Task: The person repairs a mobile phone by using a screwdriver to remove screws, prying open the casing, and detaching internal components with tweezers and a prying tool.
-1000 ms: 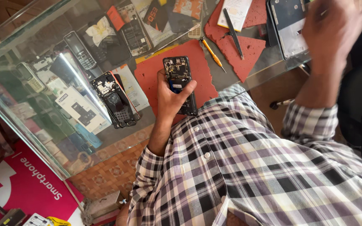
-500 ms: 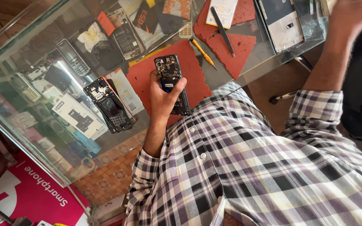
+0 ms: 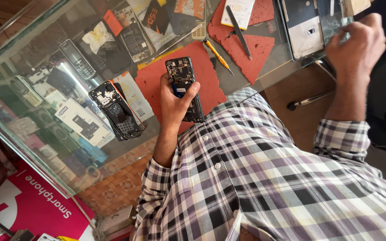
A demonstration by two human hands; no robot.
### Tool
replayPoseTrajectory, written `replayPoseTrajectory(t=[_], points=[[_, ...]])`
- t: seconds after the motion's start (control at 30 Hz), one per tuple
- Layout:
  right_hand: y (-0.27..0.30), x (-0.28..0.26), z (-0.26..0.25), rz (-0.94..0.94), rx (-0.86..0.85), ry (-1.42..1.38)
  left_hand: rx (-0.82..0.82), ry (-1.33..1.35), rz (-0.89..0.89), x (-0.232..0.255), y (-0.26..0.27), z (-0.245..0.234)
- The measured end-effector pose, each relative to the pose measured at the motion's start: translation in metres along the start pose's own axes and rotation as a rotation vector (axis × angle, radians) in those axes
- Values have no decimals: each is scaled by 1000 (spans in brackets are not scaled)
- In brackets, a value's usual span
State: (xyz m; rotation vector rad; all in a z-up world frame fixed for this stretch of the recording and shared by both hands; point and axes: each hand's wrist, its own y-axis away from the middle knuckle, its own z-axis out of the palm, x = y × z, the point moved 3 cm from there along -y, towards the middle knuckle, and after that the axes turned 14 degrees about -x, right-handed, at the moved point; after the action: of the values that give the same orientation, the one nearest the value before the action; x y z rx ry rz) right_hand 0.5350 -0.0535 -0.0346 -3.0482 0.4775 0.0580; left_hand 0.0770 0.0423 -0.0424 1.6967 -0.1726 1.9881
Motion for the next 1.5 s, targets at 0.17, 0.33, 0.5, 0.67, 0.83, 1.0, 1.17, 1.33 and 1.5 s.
replayPoseTrajectory(t=[0.17, 0.33, 0.5, 0.67, 0.83, 1.0, 1.17, 1.33, 1.5], points=[[-3, 8, 1, 40, 110, 69, -22, 19, 4, 2, -1, 0], [-11, 28, 25, 50, 74, -44, -10, -38, 6, 2, -1, -1], [-14, 41, 16, 86, -115, -87, -10, -48, 7, 1, 0, 0], [-24, 32, 29, 30, 27, 77, -6, -31, -6, 9, 0, 3], [-15, 62, 37, 167, -99, -163, 15, 43, -8, 9, 1, 2], [-9, 48, 8, 165, -102, -593, 26, 71, 109, 15, 7, 3], [-3, -74, -41, 58, -52, -1385, -21, 123, 214, 38, 21, 5], [-8, -235, -56, -424, -244, -1225, -33, 112, 250, 73, 40, 9], [-18, -278, -61, -798, -415, -958, -48, 238, 169, 94, 63, 11]])
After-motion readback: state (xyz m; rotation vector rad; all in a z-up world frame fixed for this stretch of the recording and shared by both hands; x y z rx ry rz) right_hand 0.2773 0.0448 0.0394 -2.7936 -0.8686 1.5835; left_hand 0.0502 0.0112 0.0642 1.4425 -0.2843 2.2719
